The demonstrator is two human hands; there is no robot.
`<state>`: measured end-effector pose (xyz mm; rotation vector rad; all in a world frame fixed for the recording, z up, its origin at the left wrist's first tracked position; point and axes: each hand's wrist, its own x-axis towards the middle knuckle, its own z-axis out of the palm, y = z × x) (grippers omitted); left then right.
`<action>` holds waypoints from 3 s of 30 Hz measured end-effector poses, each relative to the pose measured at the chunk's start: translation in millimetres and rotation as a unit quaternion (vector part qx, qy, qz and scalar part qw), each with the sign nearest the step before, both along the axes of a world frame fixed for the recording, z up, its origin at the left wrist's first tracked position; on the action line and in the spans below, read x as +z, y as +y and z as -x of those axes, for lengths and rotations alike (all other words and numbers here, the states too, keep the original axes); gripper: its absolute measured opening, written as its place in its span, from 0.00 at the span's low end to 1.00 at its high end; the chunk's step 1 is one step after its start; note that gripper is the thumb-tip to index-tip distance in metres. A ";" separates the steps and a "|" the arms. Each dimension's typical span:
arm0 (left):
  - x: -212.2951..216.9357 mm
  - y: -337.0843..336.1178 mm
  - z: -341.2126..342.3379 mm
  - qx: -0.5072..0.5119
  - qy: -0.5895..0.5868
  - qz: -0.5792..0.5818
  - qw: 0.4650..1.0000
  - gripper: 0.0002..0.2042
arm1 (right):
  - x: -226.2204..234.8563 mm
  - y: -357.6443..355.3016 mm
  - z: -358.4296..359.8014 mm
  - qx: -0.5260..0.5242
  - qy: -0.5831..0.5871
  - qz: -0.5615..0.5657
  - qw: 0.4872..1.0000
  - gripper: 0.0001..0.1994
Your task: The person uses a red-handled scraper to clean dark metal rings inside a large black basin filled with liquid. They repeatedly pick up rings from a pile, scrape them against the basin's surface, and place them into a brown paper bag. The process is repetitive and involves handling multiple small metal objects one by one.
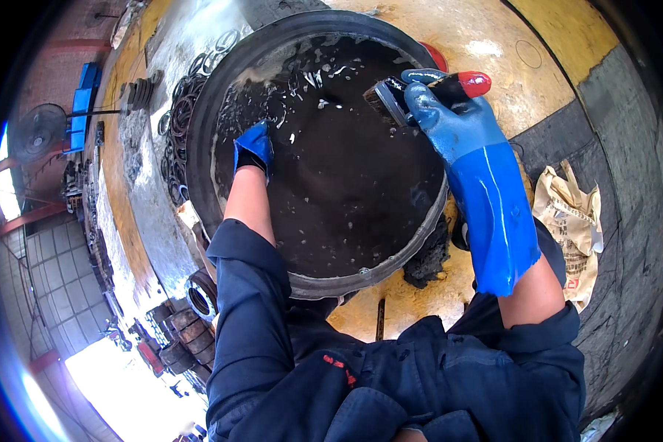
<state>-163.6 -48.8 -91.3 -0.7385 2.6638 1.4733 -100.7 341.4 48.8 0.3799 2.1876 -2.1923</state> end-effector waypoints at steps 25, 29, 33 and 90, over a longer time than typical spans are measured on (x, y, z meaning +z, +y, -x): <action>98.8 156.6 -19.7 -0.284 -0.013 0.085 0.955 0.17 | -32.7 3.0 0.2 -0.015 0.021 0.014 1.000 0.09; 115.5 186.6 -11.8 -0.229 -0.093 0.141 0.959 0.21 | -24.0 4.4 -2.1 -0.044 0.000 0.038 0.998 0.08; 106.8 214.9 -5.8 -0.074 -0.101 0.021 0.992 0.23 | -22.0 9.5 -1.5 -0.035 0.046 0.038 0.998 0.07; 118.7 53.0 -214.7 -0.080 0.062 -0.407 0.908 0.14 | -26.3 -148.8 -77.3 0.347 0.142 0.147 0.915 0.14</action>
